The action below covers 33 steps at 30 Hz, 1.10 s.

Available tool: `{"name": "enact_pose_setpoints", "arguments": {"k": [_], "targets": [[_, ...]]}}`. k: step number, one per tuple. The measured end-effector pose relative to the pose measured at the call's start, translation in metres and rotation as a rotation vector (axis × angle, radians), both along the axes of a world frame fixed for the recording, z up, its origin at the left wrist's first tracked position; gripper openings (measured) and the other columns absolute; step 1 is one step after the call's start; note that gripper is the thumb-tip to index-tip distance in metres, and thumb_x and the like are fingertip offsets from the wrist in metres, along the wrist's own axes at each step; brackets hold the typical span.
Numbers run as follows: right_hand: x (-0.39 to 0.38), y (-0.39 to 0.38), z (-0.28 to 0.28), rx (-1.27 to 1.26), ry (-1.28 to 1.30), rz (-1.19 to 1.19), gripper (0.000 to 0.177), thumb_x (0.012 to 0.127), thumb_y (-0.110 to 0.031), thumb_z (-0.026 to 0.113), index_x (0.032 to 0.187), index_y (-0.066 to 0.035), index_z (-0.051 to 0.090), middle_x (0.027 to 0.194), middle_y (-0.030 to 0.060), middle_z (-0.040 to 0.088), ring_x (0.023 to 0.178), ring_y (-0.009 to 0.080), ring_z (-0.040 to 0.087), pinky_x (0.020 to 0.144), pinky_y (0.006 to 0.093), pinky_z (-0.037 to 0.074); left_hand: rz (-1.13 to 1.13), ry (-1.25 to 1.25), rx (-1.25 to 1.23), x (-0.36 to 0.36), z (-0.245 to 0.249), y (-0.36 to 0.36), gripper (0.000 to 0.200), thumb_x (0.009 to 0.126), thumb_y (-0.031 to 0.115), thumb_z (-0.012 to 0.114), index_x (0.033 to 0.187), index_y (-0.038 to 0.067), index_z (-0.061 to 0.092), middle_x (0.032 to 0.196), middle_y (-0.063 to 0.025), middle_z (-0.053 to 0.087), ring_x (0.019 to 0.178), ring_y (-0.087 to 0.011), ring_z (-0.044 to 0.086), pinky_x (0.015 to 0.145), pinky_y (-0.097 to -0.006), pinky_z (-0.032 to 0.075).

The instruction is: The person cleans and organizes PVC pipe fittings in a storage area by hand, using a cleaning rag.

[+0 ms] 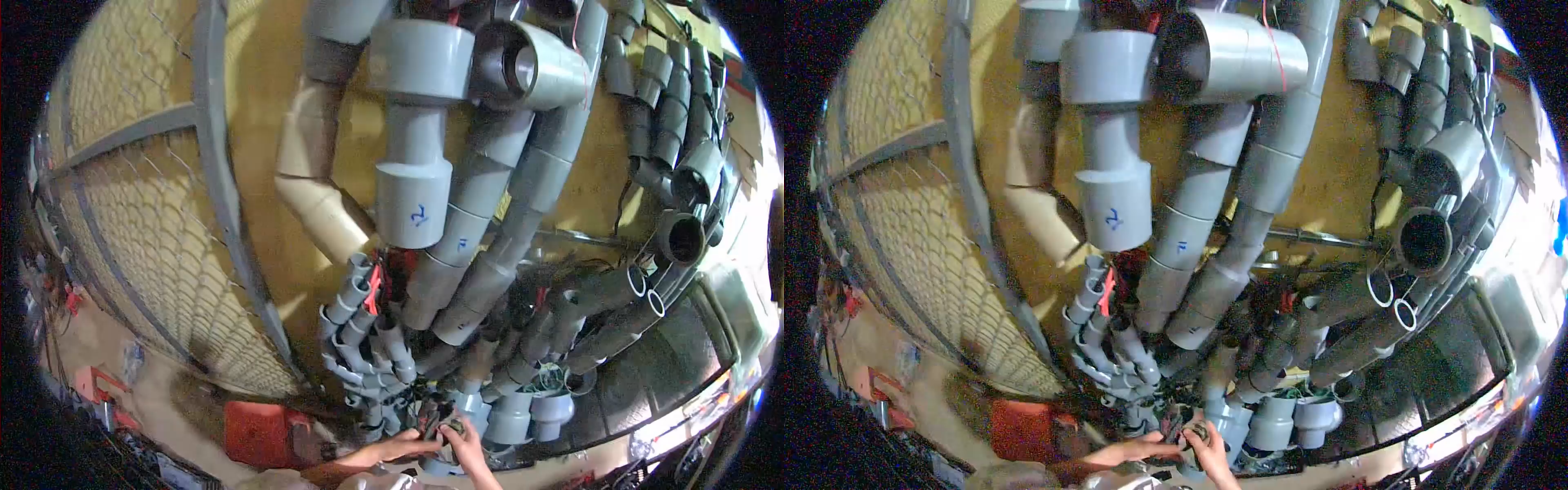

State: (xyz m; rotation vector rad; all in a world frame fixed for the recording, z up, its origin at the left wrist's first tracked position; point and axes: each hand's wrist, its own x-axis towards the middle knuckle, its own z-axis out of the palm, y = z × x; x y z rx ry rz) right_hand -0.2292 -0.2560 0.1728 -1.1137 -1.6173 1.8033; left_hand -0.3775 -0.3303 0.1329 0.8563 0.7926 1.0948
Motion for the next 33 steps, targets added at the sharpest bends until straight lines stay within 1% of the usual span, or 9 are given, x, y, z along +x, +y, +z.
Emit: {"name": "enact_pose_setpoints", "arguments": {"k": [1,5,9,12,15,17,18,22,33], "targets": [[-0.006,-0.003,0.003,0.061,0.066,0.004,0.050,0.078,-0.010,0.056,0.121,0.001,0.032,0.099,0.0089,0.052,0.091,0.0138,0.048,0.082,0.0244,0.037,0.099,0.392,0.065,0.004,0.018,0.002,0.037,0.081,0.027,0.053,0.109,0.003,0.047,0.098,-0.0056,0.055,0.079,-0.0128,0.054,0.073,-0.0263,0.043],[-0.026,-0.016,0.030,0.173,0.296,0.009,0.055,0.080,-0.011,0.052,0.127,-0.003,0.024,0.118,0.0128,0.040,0.103,0.0187,0.042,0.087,0.0280,0.034,0.122,0.245,-0.251,-0.033,0.033,-0.005,0.031,0.080,0.018,0.056,0.108,0.006,0.049,0.084,0.0000,0.055,0.066,-0.0062,0.052,0.052,-0.0206,0.044],[-0.024,-0.018,0.053,0.237,0.354,-0.007,0.059,0.081,-0.004,0.049,0.130,-0.007,0.017,0.119,0.0143,0.039,0.098,0.0175,0.046,0.080,0.0277,0.040,0.328,0.752,0.411,-0.077,0.144,-0.043,0.026,0.081,0.008,0.051,0.106,0.002,0.050,0.093,-0.0020,0.054,0.080,-0.0107,0.050,0.068,-0.0258,0.044],[-0.011,-0.003,0.042,0.318,0.414,-0.105,0.057,0.082,-0.004,0.048,0.129,-0.007,0.017,0.117,0.0158,0.040,0.092,0.0186,0.050,0.079,0.0283,0.041,0.921,0.504,0.701,-0.070,0.222,-0.058,0.028,0.075,0.002,0.055,0.103,0.002,0.052,0.100,-0.0076,0.055,0.092,-0.0177,0.052,0.083,-0.0316,0.038],[0.007,0.002,0.035,0.129,0.376,-0.144,0.050,0.082,-0.008,0.049,0.126,-0.004,0.026,0.116,0.0135,0.042,0.090,0.0178,0.052,0.079,0.0286,0.041,0.862,0.457,1.121,-0.032,0.338,-0.018,0.029,0.074,0.011,0.056,0.103,0.010,0.055,0.114,-0.0120,0.048,0.107,-0.0304,0.044,0.085,-0.0371,0.039],[0.018,0.000,0.021,0.164,0.274,-0.170,0.038,0.084,-0.013,0.048,0.119,-0.004,0.036,0.107,0.0103,0.047,0.090,0.0188,0.053,0.076,0.0297,0.042,0.977,1.750,1.614,-0.028,0.381,0.013,0.032,0.071,0.016,0.052,0.103,0.018,0.056,0.117,-0.0119,0.045,0.110,-0.0305,0.041,0.083,-0.0384,0.041],[0.018,0.002,-0.009,0.115,0.287,-0.304,0.034,0.083,-0.017,0.050,0.112,-0.001,0.042,0.099,0.0071,0.052,0.089,0.0189,0.054,0.075,0.0291,0.043,1.089,1.846,1.668,-0.017,0.392,0.039,0.033,0.070,0.016,0.050,0.103,0.015,0.055,0.118,-0.0119,0.045,0.110,-0.0282,0.041,0.082,-0.0365,0.040],[0.031,-0.018,-0.011,-0.052,0.280,-0.303,0.047,0.086,-0.030,0.045,0.124,-0.005,0.034,0.124,0.0116,0.037,0.101,0.0251,0.049,0.077,0.0360,0.044,1.263,2.179,1.518,-0.030,0.388,0.146,0.035,0.072,0.015,0.047,0.105,0.006,0.052,0.124,-0.0097,0.040,0.113,-0.0215,0.038,0.083,-0.0363,0.039],[0.082,-0.009,-0.034,0.094,0.329,-0.478,0.027,0.082,-0.021,0.051,0.100,0.000,0.052,0.088,0.0100,0.055,0.080,0.0208,0.054,0.070,0.0319,0.043,0.933,2.328,1.409,-0.057,0.284,0.110,0.035,0.071,0.013,0.047,0.104,0.002,0.052,0.118,-0.0155,0.044,0.097,-0.0208,0.048,0.085,-0.0364,0.039]]}}
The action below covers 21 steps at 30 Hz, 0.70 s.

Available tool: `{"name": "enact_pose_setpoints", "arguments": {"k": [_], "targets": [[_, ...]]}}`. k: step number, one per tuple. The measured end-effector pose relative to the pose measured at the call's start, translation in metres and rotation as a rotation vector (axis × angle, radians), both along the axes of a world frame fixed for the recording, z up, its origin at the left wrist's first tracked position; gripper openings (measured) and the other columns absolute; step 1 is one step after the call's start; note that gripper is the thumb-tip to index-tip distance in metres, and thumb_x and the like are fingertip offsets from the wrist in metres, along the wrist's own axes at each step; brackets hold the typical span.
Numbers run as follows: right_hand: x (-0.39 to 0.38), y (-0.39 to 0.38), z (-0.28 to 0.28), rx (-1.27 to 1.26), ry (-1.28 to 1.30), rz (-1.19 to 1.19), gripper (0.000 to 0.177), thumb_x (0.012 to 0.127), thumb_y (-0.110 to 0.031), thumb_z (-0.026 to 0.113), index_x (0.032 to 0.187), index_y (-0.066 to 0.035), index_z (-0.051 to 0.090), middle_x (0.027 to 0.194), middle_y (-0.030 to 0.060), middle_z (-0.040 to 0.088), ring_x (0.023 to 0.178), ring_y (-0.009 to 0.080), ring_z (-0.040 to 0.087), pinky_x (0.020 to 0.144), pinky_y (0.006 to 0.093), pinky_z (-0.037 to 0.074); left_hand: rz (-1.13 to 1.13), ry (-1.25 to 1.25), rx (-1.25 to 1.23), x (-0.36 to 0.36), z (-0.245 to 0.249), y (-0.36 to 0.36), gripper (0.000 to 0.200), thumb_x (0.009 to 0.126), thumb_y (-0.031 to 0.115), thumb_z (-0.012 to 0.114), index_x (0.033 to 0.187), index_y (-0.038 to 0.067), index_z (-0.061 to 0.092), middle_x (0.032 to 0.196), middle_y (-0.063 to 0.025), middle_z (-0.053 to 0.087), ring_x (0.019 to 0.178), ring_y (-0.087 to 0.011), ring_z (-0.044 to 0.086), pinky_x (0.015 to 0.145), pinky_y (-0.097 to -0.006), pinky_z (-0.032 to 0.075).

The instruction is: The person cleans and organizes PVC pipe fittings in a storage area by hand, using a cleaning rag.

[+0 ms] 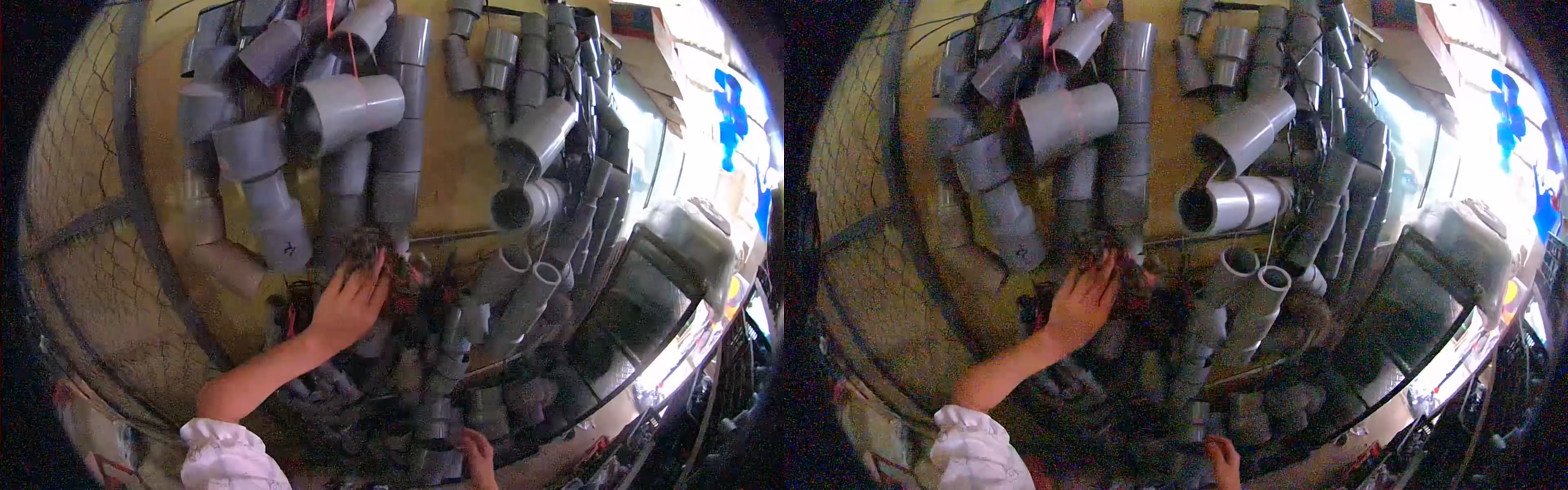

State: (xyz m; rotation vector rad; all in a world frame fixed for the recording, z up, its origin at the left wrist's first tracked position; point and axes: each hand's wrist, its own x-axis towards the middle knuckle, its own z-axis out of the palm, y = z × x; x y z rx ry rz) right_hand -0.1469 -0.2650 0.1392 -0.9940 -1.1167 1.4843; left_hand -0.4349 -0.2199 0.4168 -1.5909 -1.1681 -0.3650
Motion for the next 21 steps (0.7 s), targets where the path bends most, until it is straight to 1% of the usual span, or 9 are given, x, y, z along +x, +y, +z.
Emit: {"name": "enact_pose_setpoints", "arguments": {"k": [2,3,6,9,10,12,16,20,21], "targets": [[0.008,0.002,0.004,-0.072,-0.048,0.023,0.031,0.083,-0.019,0.051,0.107,0.001,0.046,0.095,0.0067,0.055,0.088,0.0188,0.054,0.074,0.0287,0.043,0.047,0.034,-0.056,0.000,-0.014,-0.012,0.034,0.071,0.013,0.048,0.103,0.002,0.052,0.118,-0.0157,0.045,0.097,-0.0215,0.048,0.085,-0.0365,0.039],[0.000,-0.006,0.024,-0.030,0.019,-0.037,0.028,0.083,-0.019,0.051,0.102,0.002,0.049,0.090,0.0076,0.057,0.082,0.0163,0.055,0.072,0.0269,0.043,0.008,-0.009,-0.077,0.002,-0.016,-0.017,0.035,0.069,0.012,0.049,0.103,0.002,0.052,0.115,-0.0150,0.047,0.095,-0.0212,0.049,0.085,-0.0361,0.038],[0.002,-0.008,0.014,-0.012,-0.170,-0.023,0.025,0.084,-0.017,0.049,0.101,0.002,0.050,0.091,0.0095,0.058,0.080,0.0143,0.055,0.070,0.0257,0.043,-0.075,-0.031,-0.148,0.004,-0.020,-0.037,0.036,0.069,0.012,0.049,0.103,0.003,0.053,0.112,-0.0149,0.049,0.092,-0.0212,0.051,0.083,-0.0348,0.040],[-0.008,-0.014,0.017,-0.016,-0.132,-0.006,0.024,0.084,-0.016,0.048,0.099,0.002,0.051,0.091,0.0098,0.058,0.081,0.0134,0.054,0.070,0.0254,0.043,-0.142,-0.187,-0.400,0.015,-0.043,-0.067,0.035,0.069,0.012,0.050,0.104,0.004,0.053,0.108,-0.0151,0.051,0.090,-0.0227,0.053,0.078,-0.0344,0.043],[-0.006,-0.013,0.009,-0.034,-0.144,0.003,0.024,0.084,-0.016,0.048,0.100,0.002,0.051,0.091,0.0095,0.058,0.083,0.0135,0.054,0.071,0.0255,0.043,-0.250,-0.294,-0.777,0.015,-0.042,-0.080,0.035,0.068,0.011,0.053,0.101,0.004,0.054,0.105,-0.0155,0.053,0.092,-0.0244,0.054,0.074,-0.0344,0.045],[-0.002,-0.009,-0.012,-0.071,-0.169,0.028,0.024,0.084,-0.016,0.048,0.101,0.002,0.051,0.092,0.0090,0.058,0.086,0.0138,0.054,0.072,0.0258,0.042,-0.403,-0.342,-0.816,0.023,-0.031,-0.087,0.034,0.066,0.008,0.054,0.100,0.003,0.055,0.100,-0.0158,0.055,0.093,-0.0253,0.054,0.074,-0.0353,0.046],[-0.002,0.003,0.017,-0.079,-0.181,0.107,0.024,0.084,-0.015,0.048,0.099,0.003,0.053,0.094,0.0086,0.058,0.088,0.0148,0.053,0.076,0.0274,0.042,-0.465,-0.254,-0.279,0.028,0.046,-0.079,0.041,0.065,0.003,0.049,0.105,0.000,0.053,0.101,-0.0183,0.054,0.093,-0.0317,0.054,0.080,-0.0385,0.044],[-0.005,0.017,0.154,0.590,-0.153,0.214,0.022,0.081,-0.010,0.050,0.101,-0.001,0.053,0.097,0.0089,0.057,0.088,0.0163,0.053,0.074,0.0276,0.041,-0.368,-0.189,0.188,0.042,0.095,-0.049,0.045,0.061,-0.001,0.047,0.106,0.000,0.052,0.109,-0.0163,0.051,0.103,-0.0334,0.047,0.087,-0.0400,0.037],[-0.006,0.013,0.194,0.836,-0.182,0.230,0.022,0.080,-0.007,0.048,0.099,0.000,0.053,0.095,0.0113,0.057,0.087,0.0215,0.054,0.076,0.0320,0.041,-0.337,-0.202,0.192,0.047,0.096,-0.036,0.048,0.060,-0.003,0.047,0.108,0.001,0.051,0.111,-0.0143,0.049,0.106,-0.0324,0.045,0.089,-0.0393,0.036]]}}
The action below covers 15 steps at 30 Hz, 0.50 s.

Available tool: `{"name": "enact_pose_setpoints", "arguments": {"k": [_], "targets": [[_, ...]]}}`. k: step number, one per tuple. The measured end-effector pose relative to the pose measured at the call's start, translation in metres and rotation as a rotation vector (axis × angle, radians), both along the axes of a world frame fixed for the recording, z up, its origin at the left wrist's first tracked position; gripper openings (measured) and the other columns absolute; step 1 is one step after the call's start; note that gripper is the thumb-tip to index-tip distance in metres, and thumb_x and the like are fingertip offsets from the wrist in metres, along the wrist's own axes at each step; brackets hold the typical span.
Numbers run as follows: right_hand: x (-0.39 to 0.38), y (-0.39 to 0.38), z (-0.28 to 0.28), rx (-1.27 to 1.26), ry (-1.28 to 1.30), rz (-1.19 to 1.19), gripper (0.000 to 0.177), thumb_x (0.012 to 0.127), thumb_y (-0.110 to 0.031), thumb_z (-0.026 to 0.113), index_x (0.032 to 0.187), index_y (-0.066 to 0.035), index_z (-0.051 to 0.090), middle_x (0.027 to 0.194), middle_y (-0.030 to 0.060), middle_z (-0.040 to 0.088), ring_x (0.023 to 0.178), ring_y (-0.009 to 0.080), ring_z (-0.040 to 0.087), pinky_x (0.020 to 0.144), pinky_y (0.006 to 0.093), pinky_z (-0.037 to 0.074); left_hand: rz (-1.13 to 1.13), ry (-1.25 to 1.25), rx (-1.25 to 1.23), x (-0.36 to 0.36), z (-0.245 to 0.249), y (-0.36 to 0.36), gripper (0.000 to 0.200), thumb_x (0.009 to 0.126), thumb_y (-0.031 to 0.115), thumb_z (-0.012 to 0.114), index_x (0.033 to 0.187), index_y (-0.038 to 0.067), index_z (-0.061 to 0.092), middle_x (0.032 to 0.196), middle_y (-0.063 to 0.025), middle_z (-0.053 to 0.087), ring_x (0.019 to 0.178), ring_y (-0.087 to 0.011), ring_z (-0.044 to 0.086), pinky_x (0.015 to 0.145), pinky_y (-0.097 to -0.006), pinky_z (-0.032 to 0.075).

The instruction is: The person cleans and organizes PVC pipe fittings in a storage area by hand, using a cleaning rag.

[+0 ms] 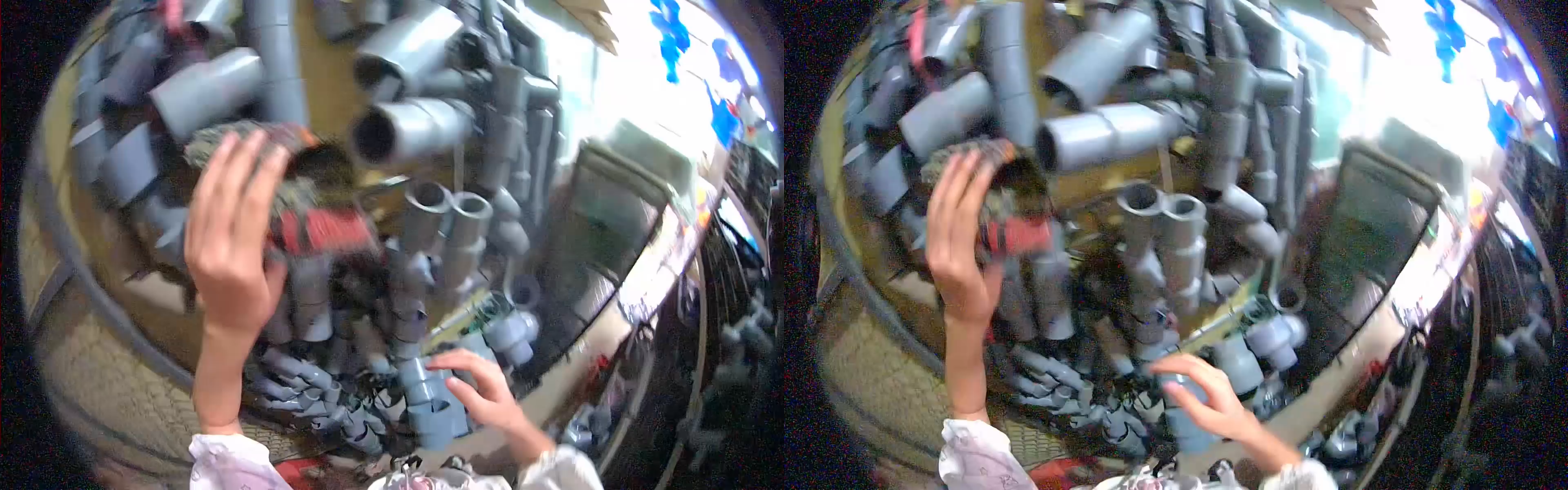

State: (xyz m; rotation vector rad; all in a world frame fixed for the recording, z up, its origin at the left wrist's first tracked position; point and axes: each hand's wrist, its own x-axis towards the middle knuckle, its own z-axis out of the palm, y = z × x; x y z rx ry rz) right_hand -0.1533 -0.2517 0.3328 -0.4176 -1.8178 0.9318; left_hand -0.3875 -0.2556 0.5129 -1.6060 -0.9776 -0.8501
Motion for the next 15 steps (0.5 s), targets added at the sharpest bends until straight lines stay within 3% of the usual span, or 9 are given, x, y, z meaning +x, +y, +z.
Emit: {"name": "enact_pose_setpoints", "arguments": {"k": [1,3,5,7,8,11,15], "targets": [[-0.002,-0.006,0.039,0.242,-0.024,0.029,0.021,0.079,-0.005,0.047,0.098,0.001,0.053,0.093,0.0136,0.058,0.085,0.0266,0.055,0.078,0.0364,0.041,0.030,-0.017,-0.004,0.005,-0.002,0.014,0.052,0.059,-0.005,0.047,0.110,0.003,0.050,0.113,-0.0123,0.048,0.108,-0.0314,0.043,0.090,-0.0387,0.034],[-0.009,-0.019,0.092,0.633,-0.026,0.215,0.024,0.080,-0.011,0.044,0.096,0.005,0.053,0.094,0.0173,0.056,0.087,0.0276,0.054,0.076,0.0377,0.042,0.061,-0.025,-0.032,-0.009,-0.020,0.052,0.055,0.063,-0.009,0.049,0.114,0.009,0.047,0.117,-0.0079,0.047,0.112,-0.0249,0.042,0.088,-0.0379,0.035],[-0.015,-0.037,0.126,0.823,-0.133,0.143,0.027,0.080,-0.015,0.043,0.096,0.004,0.053,0.093,0.0157,0.056,0.084,0.0257,0.055,0.073,0.0362,0.043,0.164,-0.004,0.017,-0.012,-0.038,0.075,0.052,0.065,-0.008,0.052,0.114,0.009,0.047,0.118,-0.0078,0.046,0.112,-0.0237,0.042,0.088,-0.0366,0.036],[-0.049,-0.062,0.135,1.089,-0.212,-0.024,0.035,0.072,-0.020,0.058,0.101,-0.001,0.052,0.097,0.0150,0.053,0.087,0.0266,0.051,0.069,0.0339,0.041,0.140,-0.023,-0.078,-0.014,-0.045,0.067,0.051,0.065,-0.004,0.055,0.114,0.008,0.046,0.119,-0.0074,0.046,0.111,-0.0237,0.043,0.088,-0.0358,0.036],[-0.059,-0.068,0.138,1.170,-0.238,-0.068,0.034,0.073,-0.021,0.058,0.101,-0.002,0.052,0.095,0.0135,0.053,0.086,0.0254,0.052,0.068,0.0335,0.041,0.099,-0.038,-0.122,-0.012,-0.044,0.060,0.051,0.063,-0.004,0.056,0.112,0.007,0.048,0.116,-0.0093,0.048,0.108,-0.0257,0.044,0.088,-0.0356,0.036],[-0.054,-0.073,0.141,1.194,-0.251,-0.161,0.031,0.074,-0.025,0.055,0.099,-0.007,0.055,0.091,0.0093,0.054,0.084,0.0218,0.052,0.065,0.0324,0.040,0.128,-0.118,-0.214,-0.010,-0.049,0.045,0.052,0.059,-0.006,0.054,0.109,0.006,0.051,0.112,-0.0117,0.050,0.106,-0.0279,0.045,0.087,-0.0360,0.037],[-0.027,-0.075,0.143,1.210,-0.259,-0.310,0.028,0.076,-0.031,0.053,0.096,-0.013,0.057,0.085,0.0036,0.056,0.081,0.0170,0.053,0.062,0.0310,0.038,0.091,-0.012,-0.294,-0.030,-0.073,0.036,0.056,0.047,-0.003,0.054,0.103,-0.001,0.053,0.104,-0.0172,0.053,0.098,-0.0315,0.050,0.084,-0.0377,0.040]]}}
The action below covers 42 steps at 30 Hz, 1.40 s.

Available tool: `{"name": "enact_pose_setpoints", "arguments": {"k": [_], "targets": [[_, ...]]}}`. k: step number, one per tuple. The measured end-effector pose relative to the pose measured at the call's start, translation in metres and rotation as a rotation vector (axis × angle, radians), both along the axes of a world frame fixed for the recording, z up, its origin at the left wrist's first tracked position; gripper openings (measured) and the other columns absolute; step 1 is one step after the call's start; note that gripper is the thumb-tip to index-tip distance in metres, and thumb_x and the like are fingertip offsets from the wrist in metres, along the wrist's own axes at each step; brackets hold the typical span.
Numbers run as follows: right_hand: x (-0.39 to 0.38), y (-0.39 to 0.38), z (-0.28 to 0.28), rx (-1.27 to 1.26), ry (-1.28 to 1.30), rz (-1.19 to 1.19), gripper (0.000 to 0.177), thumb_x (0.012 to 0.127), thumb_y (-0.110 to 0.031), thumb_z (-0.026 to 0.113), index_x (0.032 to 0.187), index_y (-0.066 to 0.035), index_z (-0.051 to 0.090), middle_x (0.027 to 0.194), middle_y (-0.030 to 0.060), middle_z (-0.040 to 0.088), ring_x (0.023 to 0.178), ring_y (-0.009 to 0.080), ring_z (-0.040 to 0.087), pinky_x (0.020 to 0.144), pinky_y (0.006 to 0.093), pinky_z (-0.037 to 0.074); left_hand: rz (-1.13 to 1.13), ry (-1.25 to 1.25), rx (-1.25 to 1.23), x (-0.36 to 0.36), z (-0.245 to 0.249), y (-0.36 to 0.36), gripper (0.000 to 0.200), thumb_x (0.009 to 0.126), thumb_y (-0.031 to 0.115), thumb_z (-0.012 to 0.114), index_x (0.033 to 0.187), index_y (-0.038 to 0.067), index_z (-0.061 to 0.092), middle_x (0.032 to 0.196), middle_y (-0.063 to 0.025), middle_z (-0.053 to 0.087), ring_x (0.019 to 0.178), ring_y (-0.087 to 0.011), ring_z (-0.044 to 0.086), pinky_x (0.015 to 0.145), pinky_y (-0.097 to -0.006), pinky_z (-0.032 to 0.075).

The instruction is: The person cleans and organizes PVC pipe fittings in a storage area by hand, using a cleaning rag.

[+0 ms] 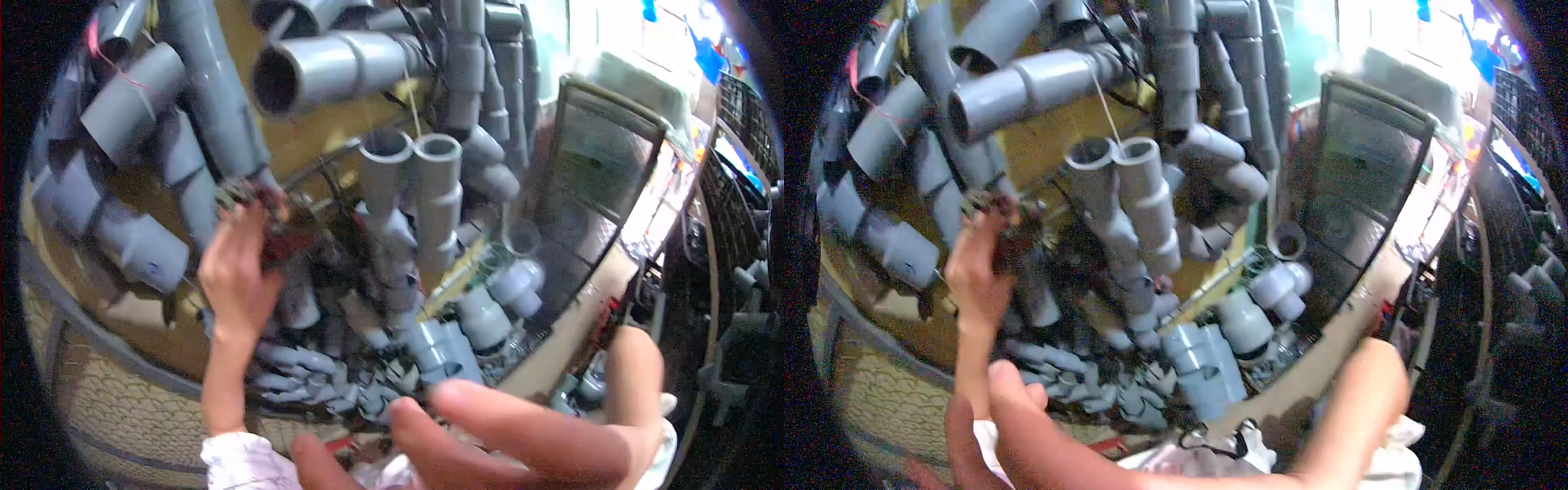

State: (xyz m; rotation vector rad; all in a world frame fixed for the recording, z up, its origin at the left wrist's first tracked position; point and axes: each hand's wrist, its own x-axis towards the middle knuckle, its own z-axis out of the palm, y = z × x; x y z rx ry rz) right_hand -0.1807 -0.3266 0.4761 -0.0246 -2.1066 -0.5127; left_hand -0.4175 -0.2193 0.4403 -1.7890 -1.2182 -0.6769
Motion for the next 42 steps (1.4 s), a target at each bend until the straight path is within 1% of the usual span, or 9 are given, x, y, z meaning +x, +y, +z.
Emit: {"name": "enact_pose_setpoints", "arguments": {"k": [7,12,18,24,28,32,38,40,42], "targets": [[0.038,-0.013,-0.004,-0.067,0.228,-0.329,0.026,0.080,-0.042,0.048,0.092,-0.024,0.062,0.074,-0.0064,0.059,0.077,0.0086,0.055,0.055,0.0284,0.036,-0.062,-0.094,-0.246,0.009,0.003,-0.019,0.049,0.048,0.003,0.052,0.096,-0.003,0.054,0.101,-0.0181,0.054,0.093,-0.0326,0.052,0.081,-0.0373,0.042],[0.074,0.013,-0.005,0.190,-0.048,0.134,0.022,0.083,-0.031,0.047,0.080,-0.014,0.061,0.072,0.0005,0.061,0.059,0.0129,0.055,0.061,0.0247,0.044,-0.424,-0.261,-0.320,0.018,0.009,-0.027,0.041,0.049,0.005,0.052,0.089,0.001,0.058,0.080,-0.0148,0.059,0.072,-0.0317,0.057,0.066,-0.0361,0.045],[0.066,0.038,-0.074,-0.687,0.251,0.217,0.063,0.061,-0.022,0.075,0.111,-0.003,0.043,0.089,0.0144,0.055,0.071,0.0254,0.056,0.060,0.0327,0.043,-0.926,-0.284,-0.803,0.067,0.011,-0.042,0.045,0.054,0.004,0.061,0.098,0.001,0.055,0.088,-0.0145,0.059,0.076,-0.0271,0.060,0.061,-0.0309,0.049],[0.058,0.049,-0.122,-0.812,0.403,0.068,0.022,0.063,-0.015,0.069,0.072,0.000,0.055,0.064,0.0123,0.049,0.057,0.0275,0.048,0.052,0.0318,0.038,-1.102,-0.248,-1.117,0.092,-0.001,-0.034,0.034,0.068,0.008,0.061,0.100,0.002,0.052,0.086,-0.0139,0.057,0.070,-0.0263,0.059,0.060,-0.0284,0.048],[0.078,0.054,-0.118,-0.987,0.349,-0.014,0.016,0.070,-0.009,0.061,0.079,0.003,0.054,0.068,0.0127,0.050,0.059,0.0262,0.049,0.054,0.0300,0.039,-0.971,-0.230,-1.112,0.083,0.003,-0.033,0.025,0.071,0.007,0.059,0.096,0.001,0.056,0.078,-0.0132,0.059,0.065,-0.0249,0.059,0.058,-0.0291,0.047],[0.095,0.057,-0.129,-1.244,0.926,0.161,0.021,0.077,-0.014,0.054,0.091,0.001,0.051,0.086,0.0083,0.054,0.077,0.0160,0.050,0.072,0.0258,0.039,-0.879,-0.381,-0.876,0.077,0.003,-0.035,0.011,0.071,0.004,0.060,0.080,0.000,0.062,0.066,-0.0103,0.060,0.057,-0.0178,0.059,0.052,-0.0251,0.046],[0.130,0.109,-0.102,-0.660,1.822,0.311,0.037,0.078,-0.017,0.050,0.109,0.003,0.043,0.107,0.0173,0.047,0.099,0.0263,0.046,0.087,0.0354,0.035,-0.947,-0.828,-0.697,0.052,-0.011,-0.060,0.007,0.073,-0.002,0.055,0.079,-0.003,0.057,0.063,-0.0109,0.060,0.054,-0.0167,0.060,0.050,-0.0246,0.049],[0.139,0.133,-0.078,0.101,1.271,-1.114,0.039,0.074,-0.003,0.049,0.112,0.005,0.041,0.113,0.0208,0.043,0.101,0.0307,0.044,0.090,0.0388,0.032,-1.037,-0.784,-0.601,0.044,-0.015,-0.069,0.005,0.073,-0.001,0.054,0.077,-0.003,0.057,0.062,-0.0112,0.060,0.051,-0.0168,0.059,0.048,-0.0252,0.049],[0.146,0.165,-0.040,0.116,1.252,-1.170,0.044,0.071,0.005,0.046,0.114,0.007,0.037,0.115,0.0237,0.040,0.102,0.0339,0.043,0.090,0.0410,0.031,-1.057,-0.696,-0.528,0.035,-0.014,-0.081,0.011,0.079,0.006,0.051,0.081,-0.003,0.056,0.068,-0.0111,0.060,0.057,-0.0160,0.059,0.054,-0.0249,0.048]]}}
